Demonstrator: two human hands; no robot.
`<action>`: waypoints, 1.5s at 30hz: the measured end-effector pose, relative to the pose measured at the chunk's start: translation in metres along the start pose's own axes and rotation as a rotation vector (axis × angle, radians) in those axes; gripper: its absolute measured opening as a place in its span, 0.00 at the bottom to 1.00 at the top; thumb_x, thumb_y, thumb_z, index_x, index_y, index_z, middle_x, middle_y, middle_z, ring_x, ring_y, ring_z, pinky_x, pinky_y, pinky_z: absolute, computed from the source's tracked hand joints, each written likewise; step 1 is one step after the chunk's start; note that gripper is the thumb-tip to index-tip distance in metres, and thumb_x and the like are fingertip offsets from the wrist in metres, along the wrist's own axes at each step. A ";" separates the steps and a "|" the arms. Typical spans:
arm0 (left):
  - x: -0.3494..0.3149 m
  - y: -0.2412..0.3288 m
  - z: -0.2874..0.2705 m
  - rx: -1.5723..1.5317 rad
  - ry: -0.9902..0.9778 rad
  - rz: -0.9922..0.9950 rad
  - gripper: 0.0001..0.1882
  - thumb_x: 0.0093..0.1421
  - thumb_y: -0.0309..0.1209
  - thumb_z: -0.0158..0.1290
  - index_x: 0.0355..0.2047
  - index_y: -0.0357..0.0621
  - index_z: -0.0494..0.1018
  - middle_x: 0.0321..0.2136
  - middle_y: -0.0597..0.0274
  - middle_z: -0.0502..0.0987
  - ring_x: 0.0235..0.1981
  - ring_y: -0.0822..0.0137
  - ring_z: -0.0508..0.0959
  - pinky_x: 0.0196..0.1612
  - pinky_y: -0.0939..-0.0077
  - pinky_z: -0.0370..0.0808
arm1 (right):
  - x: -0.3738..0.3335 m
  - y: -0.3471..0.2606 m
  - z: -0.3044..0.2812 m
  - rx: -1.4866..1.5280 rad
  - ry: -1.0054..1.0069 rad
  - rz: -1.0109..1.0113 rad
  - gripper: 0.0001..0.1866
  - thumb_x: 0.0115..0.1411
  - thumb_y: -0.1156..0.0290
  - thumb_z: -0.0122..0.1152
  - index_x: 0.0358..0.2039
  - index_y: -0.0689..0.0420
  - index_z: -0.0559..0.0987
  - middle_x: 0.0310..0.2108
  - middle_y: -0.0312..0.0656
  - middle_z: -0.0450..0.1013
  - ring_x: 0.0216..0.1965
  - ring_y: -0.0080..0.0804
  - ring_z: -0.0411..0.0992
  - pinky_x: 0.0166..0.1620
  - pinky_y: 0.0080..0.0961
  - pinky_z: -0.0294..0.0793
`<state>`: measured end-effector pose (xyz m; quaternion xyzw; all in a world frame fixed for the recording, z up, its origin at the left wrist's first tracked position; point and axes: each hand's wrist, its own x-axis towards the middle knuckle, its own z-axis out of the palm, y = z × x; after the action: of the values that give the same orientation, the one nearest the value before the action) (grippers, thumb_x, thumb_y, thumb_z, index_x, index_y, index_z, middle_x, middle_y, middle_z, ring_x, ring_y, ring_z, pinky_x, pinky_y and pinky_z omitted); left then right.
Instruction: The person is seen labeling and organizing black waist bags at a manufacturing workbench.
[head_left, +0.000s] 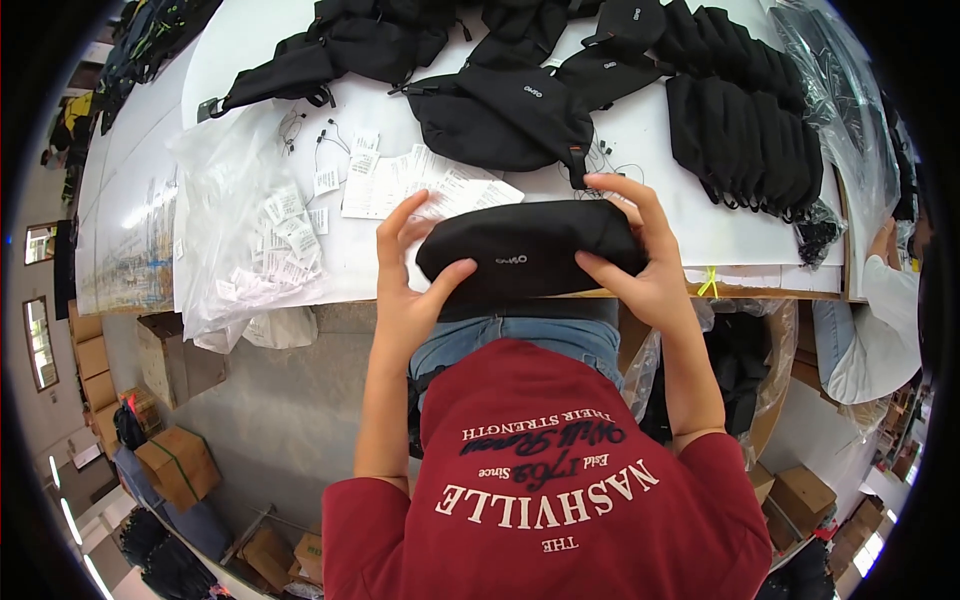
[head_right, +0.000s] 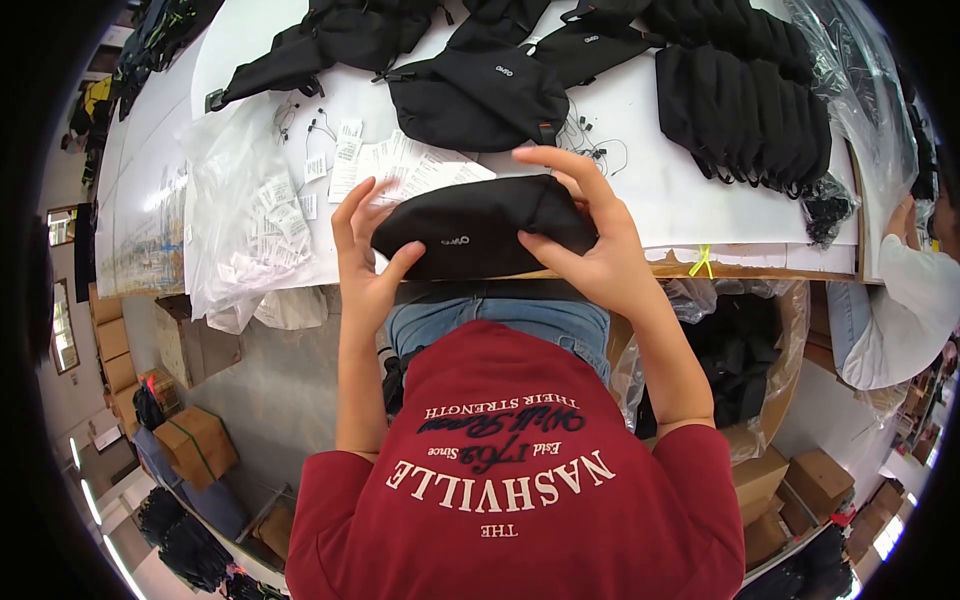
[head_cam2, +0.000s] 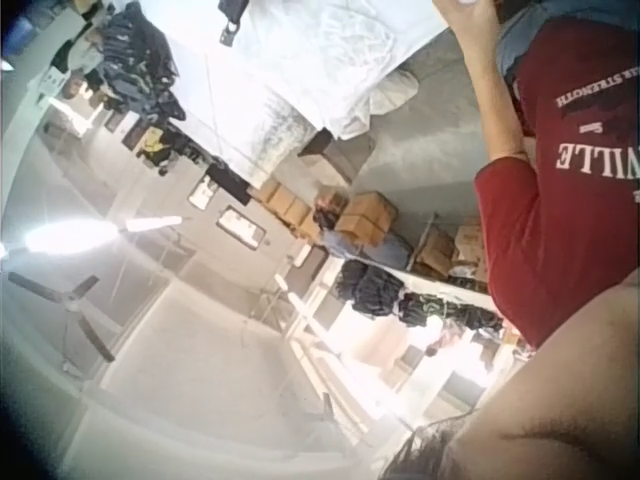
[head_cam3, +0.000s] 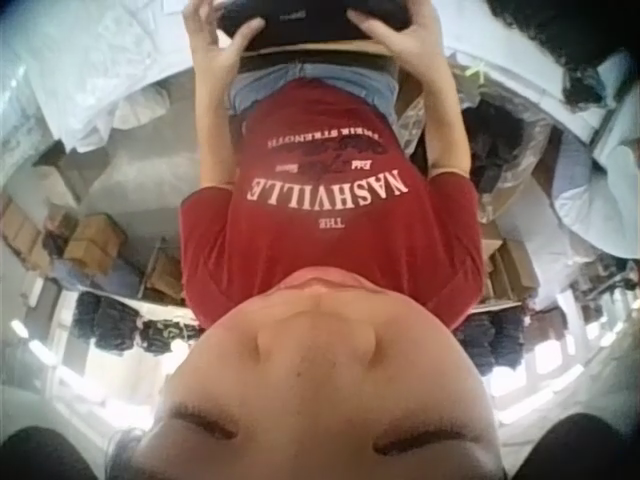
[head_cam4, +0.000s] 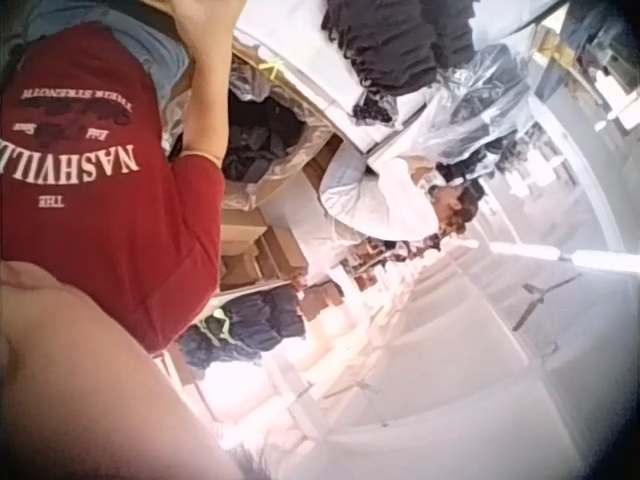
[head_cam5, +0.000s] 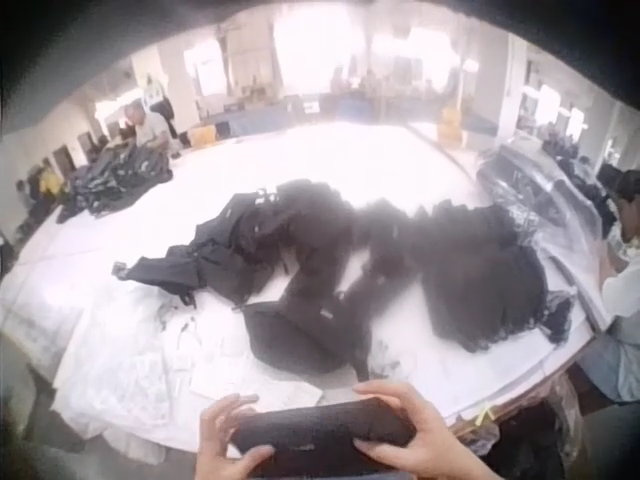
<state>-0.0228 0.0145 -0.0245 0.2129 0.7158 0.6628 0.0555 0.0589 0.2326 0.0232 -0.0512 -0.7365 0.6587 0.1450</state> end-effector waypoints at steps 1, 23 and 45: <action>0.001 0.002 -0.001 0.041 -0.073 0.053 0.29 0.48 0.21 0.61 0.52 0.41 0.67 0.45 0.58 0.71 0.43 0.64 0.72 0.48 0.78 0.66 | -0.001 0.001 -0.007 -0.013 -0.062 0.042 0.24 0.47 0.83 0.60 0.47 0.57 0.73 0.40 0.38 0.74 0.40 0.25 0.72 0.46 0.19 0.68; 0.000 -0.024 -0.008 0.116 -0.182 -0.146 0.15 0.65 0.34 0.44 0.46 0.37 0.71 0.47 0.55 0.70 0.35 0.70 0.72 0.42 0.76 0.69 | 0.003 0.034 -0.308 -0.593 0.942 -0.064 0.28 0.54 0.78 0.60 0.56 0.56 0.65 0.39 0.48 0.71 0.25 0.28 0.75 0.28 0.21 0.74; 0.021 -0.072 0.008 0.924 -0.096 -0.094 0.35 0.55 0.43 0.58 0.55 0.32 0.62 0.53 0.46 0.62 0.55 0.49 0.60 0.58 0.59 0.57 | 0.011 0.078 -0.229 -1.001 0.654 -0.076 0.14 0.51 0.75 0.61 0.40 0.55 0.76 0.32 0.40 0.68 0.27 0.32 0.68 0.33 0.26 0.70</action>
<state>-0.0550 0.0277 -0.0911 0.2130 0.9415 0.2605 0.0177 0.1039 0.4647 -0.0317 -0.2869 -0.8758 0.1759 0.3460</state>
